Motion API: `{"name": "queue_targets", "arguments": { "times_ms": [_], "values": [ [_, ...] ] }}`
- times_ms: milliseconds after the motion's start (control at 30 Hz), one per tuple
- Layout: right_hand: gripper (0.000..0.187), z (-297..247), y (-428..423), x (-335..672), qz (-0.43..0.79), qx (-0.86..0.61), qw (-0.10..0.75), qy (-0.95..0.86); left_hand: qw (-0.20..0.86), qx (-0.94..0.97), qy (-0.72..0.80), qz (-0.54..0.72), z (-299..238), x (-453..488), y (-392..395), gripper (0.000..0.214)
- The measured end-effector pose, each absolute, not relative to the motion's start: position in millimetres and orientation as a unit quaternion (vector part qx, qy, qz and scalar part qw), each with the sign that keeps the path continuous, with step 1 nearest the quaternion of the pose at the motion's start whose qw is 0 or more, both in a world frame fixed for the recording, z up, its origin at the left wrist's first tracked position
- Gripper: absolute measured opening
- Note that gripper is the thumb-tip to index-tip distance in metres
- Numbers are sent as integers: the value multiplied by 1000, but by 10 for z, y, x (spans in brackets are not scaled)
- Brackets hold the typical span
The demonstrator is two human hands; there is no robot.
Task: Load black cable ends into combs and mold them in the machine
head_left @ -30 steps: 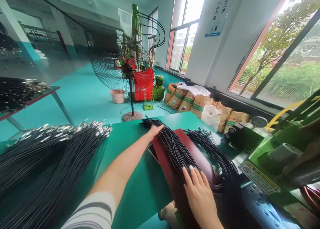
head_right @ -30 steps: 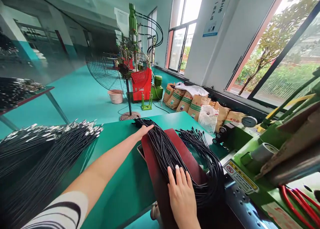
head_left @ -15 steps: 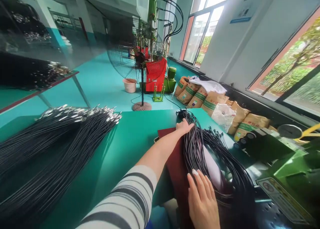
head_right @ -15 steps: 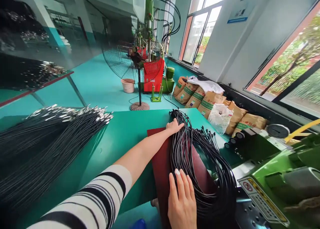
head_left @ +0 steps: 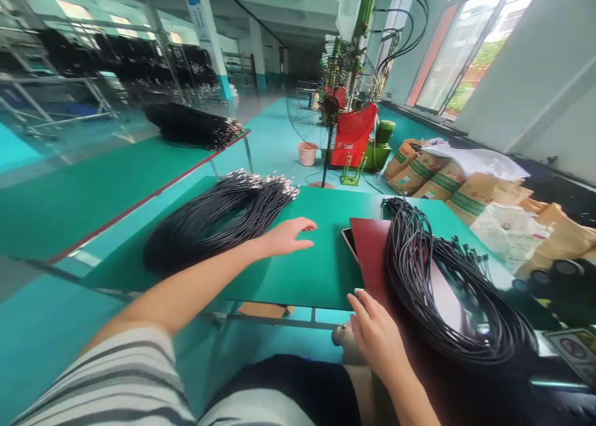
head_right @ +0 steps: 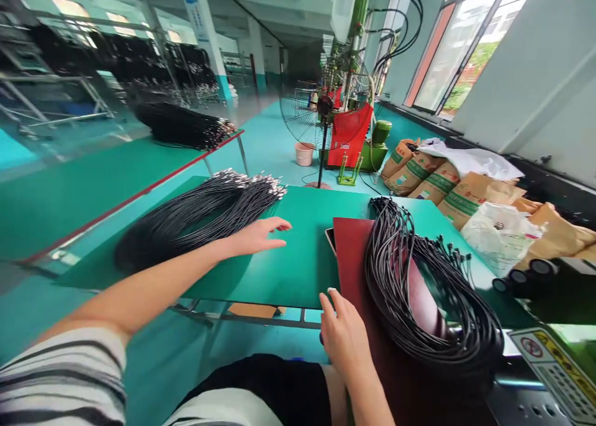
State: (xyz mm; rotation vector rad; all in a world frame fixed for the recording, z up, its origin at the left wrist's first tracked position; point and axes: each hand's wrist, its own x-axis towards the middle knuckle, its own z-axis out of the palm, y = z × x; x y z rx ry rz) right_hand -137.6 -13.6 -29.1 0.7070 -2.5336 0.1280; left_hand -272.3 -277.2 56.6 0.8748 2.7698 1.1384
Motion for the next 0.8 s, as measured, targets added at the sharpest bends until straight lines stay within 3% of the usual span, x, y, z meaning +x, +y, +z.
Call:
{"name": "queue_targets", "arguments": {
  "times_ms": [133, 333, 400, 567, 800],
  "values": [
    [32, -362, -109, -1410, 41, 257, 247, -933, -72, 159, 956, 234, 830, -2158, -3868, 55],
    [32, -416, -73, -1442, 42, 267, 233, -934, 30, 51, 998, 21, 704, -1770, -4544, 91],
    [33, -438, -48, -1454, 37, 269, 225, -936, 37, 69, 997, -12, 648, -1756, -4576, 83],
    [34, -503, 24, -1500, 26, 289, 239, -927, 59, 97, 994, 1, 754, -1853, -4647, 32],
    [36, -557, 85, -1570, 19, 323, 289, -901, 154, 150, 975, 64, 1121, -2113, -4768, 30]
  ]
}}
